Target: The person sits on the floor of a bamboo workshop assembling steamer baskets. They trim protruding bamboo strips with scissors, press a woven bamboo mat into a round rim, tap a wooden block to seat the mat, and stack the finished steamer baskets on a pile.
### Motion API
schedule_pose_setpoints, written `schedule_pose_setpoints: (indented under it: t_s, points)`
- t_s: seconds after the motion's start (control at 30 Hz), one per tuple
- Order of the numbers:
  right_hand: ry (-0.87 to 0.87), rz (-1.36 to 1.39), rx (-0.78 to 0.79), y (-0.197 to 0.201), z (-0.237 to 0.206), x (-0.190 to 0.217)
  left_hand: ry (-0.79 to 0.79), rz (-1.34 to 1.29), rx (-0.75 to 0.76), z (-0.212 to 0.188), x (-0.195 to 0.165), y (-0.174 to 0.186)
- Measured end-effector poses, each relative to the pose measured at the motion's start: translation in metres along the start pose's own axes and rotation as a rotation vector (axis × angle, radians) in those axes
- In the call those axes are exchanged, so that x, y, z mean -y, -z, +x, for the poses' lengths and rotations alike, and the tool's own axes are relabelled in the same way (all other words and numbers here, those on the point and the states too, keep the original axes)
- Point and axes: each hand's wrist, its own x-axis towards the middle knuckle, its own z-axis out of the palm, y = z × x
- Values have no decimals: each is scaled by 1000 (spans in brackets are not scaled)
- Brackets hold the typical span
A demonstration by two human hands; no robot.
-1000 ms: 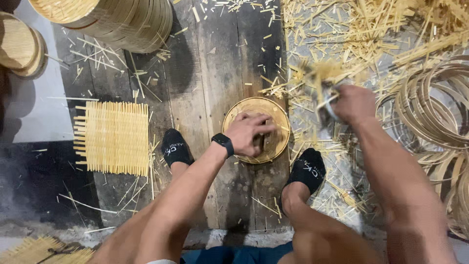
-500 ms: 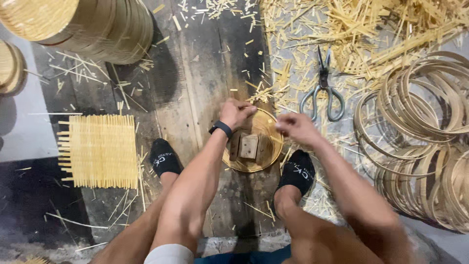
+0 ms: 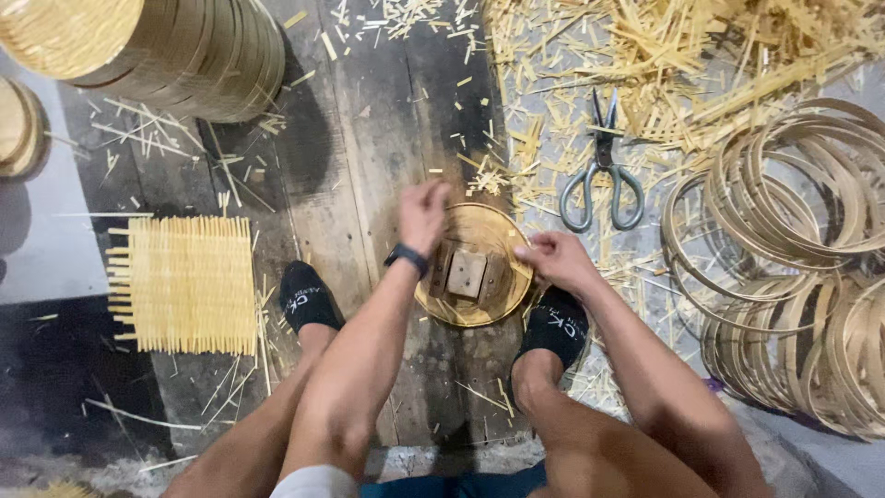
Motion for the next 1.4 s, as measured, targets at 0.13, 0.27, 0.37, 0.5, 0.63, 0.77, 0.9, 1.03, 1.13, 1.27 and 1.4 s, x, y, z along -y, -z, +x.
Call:
schedule_pose_setpoints:
  t_s: [0.13, 0.27, 0.37, 0.5, 0.63, 0.77, 0.9, 1.03, 1.13, 1.27, 1.4]
  points:
    - [-77, 344, 113, -7, -15, -22, 377, 186, 210, -38, 47, 59]
    - [-87, 373, 62, -14, -8, -37, 574, -295, 317, -51, 59, 77]
    - [-103, 336, 18, -20, 1, -39, 660, -163, 272, -43, 48, 74]
    - [-60, 278, -95, -22, -4, -30, 722, -20, 179, -37, 29, 70]
    - [115, 672, 97, -12, -25, -17, 676, -495, 75, -62, 19, 73]
    - [-120, 548, 204, -12, -43, -13, 907, -1119, 293, -131, 20, 70]
    - [-143, 414, 39, -32, -42, -17, 841, -1031, 276, -159, 35, 38]
    - [-142, 219, -171, -47, -38, -19, 902, -864, 141, -158, 46, 17]
    - [-141, 176, -158, -45, -42, -18, 920, -844, 117, -160, 36, 21]
    - [-7, 447, 46, -40, -47, -18, 871, -1150, 92, -176, 1, 26]
    - [-77, 414, -95, -48, -45, -23, 872, -1217, -67, -185, -24, 10]
